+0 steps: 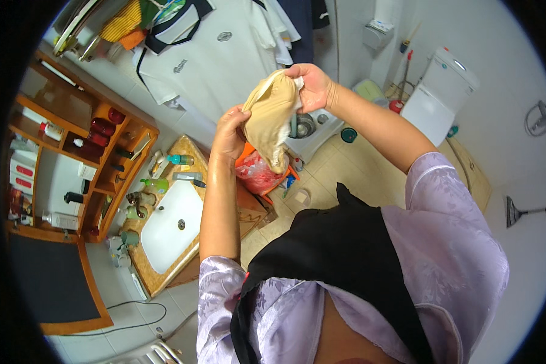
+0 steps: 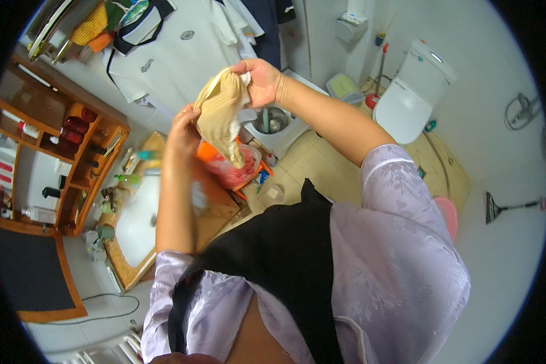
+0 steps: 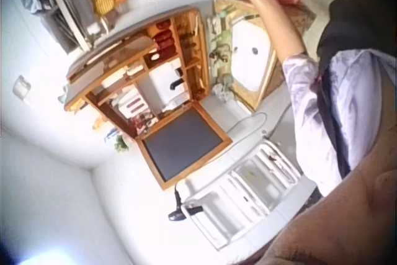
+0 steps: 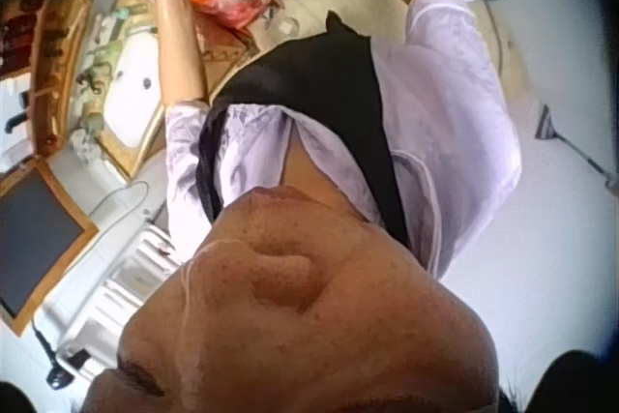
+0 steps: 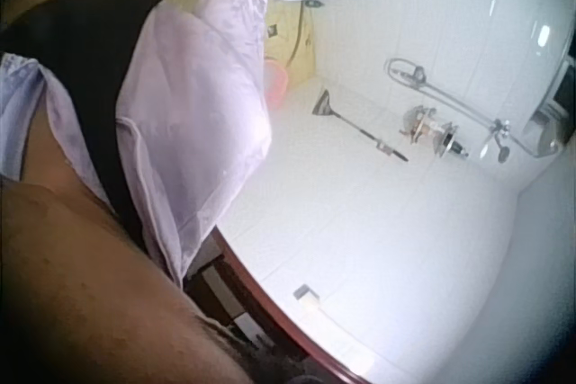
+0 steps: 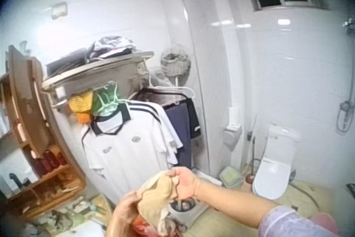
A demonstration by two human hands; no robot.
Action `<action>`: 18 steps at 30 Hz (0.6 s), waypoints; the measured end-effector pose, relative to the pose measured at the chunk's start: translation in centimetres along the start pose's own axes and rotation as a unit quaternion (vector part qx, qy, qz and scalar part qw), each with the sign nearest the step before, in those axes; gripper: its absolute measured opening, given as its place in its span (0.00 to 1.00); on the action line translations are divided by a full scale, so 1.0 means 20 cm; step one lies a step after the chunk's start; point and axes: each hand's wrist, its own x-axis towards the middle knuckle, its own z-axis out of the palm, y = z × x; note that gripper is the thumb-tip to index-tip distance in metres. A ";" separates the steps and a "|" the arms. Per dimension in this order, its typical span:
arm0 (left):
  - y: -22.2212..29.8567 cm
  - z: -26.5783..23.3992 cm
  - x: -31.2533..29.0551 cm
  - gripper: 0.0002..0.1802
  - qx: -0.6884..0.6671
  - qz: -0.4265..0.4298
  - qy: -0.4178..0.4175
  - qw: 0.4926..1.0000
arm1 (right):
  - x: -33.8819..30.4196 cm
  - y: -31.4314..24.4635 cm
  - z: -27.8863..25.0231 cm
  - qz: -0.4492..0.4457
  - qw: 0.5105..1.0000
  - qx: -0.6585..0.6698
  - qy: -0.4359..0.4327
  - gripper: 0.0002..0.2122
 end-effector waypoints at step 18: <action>-0.53 0.30 0.30 0.11 0.320 0.185 0.360 0.857 | 0.32 -0.41 -0.04 -0.099 0.973 0.100 -0.185 0.19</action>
